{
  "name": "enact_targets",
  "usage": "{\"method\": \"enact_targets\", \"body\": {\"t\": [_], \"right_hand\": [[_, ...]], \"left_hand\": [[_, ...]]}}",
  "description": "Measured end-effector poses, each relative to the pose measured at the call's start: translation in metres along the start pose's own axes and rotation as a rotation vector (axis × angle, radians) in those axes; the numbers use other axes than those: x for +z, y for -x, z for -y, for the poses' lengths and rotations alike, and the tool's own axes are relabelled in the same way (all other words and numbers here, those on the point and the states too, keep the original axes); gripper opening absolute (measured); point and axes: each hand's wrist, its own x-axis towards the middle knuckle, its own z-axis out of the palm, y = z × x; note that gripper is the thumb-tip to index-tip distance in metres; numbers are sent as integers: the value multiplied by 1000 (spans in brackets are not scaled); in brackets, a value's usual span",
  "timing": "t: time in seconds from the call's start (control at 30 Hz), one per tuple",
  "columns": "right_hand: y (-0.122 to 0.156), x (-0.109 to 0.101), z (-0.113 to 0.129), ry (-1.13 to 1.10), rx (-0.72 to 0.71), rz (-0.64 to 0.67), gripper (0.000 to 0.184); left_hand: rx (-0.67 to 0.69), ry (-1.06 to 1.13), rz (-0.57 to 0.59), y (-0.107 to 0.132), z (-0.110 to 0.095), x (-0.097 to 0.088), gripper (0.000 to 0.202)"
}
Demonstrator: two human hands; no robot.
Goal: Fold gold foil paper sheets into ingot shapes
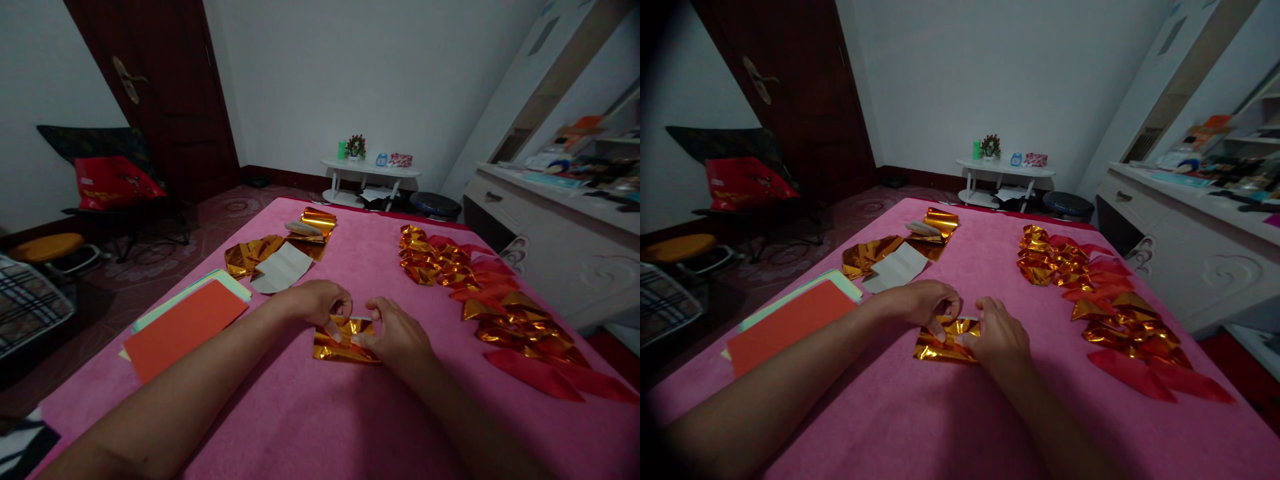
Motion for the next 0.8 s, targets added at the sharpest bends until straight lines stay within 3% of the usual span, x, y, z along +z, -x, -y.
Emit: {"method": "enact_targets", "body": {"t": [0.2, 0.33, 0.43, 0.53, 0.67, 0.8], "right_hand": [[0, -1, -5, -53, 34, 37, 23], [1, 7, -12, -430, 60, 41, 18], [-2, 11, -19, -818, 65, -9, 26], [-5, 8, -22, -1032, 69, -95, 31], [-7, 2, -23, -1086, 23, -277, 38], [-6, 1, -26, -987, -35, -279, 31]], "left_hand": [[-126, -58, -17, 1, -3, -1, 33], [-66, 77, -77, -2, 2, 3, 24], [-48, 349, -235, -9, 6, 10, 24], [-81, 559, -450, -17, 7, 19, 27], [-111, 688, -552, -22, 4, 28, 29], [-111, 706, -578, -21, -1, 27, 28]]}}
